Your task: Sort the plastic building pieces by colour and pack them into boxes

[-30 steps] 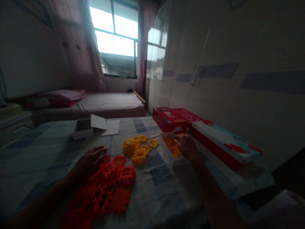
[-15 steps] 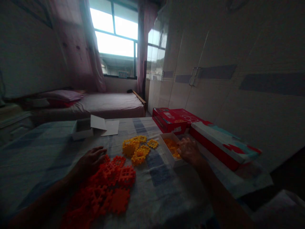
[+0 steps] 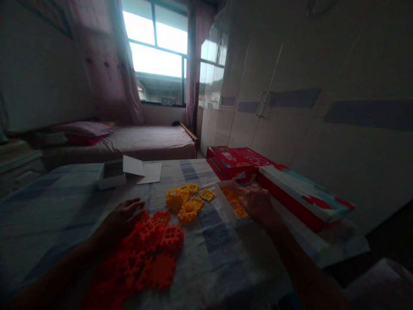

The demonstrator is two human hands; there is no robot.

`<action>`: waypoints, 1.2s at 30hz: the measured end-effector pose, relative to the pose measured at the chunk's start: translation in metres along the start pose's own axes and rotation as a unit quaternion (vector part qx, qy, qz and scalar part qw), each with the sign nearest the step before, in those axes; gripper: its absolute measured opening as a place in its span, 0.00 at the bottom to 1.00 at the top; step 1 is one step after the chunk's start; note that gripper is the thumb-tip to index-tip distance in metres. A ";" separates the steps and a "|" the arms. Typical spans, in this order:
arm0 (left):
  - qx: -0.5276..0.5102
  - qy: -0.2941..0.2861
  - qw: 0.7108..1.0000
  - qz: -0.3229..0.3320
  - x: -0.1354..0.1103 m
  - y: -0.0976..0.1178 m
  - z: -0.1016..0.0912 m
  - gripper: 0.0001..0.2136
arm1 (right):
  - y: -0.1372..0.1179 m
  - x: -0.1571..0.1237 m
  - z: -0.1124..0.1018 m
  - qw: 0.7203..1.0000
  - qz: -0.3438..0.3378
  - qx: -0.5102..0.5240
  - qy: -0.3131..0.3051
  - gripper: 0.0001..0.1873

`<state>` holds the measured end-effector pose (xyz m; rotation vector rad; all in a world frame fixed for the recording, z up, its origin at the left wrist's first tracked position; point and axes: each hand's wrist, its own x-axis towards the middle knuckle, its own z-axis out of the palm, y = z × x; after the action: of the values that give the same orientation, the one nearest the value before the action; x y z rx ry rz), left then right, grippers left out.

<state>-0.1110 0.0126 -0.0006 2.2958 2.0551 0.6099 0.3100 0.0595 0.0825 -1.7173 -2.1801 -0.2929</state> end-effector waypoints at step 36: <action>-0.026 0.012 0.999 -0.026 -0.003 0.012 -0.005 0.19 | -0.104 0.026 0.054 0.850 -0.146 0.473 -0.182 0.13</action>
<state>-0.1013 0.0066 0.0059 2.2112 2.0767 0.6837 0.1962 0.0775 0.0482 -0.9098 -2.2056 0.9660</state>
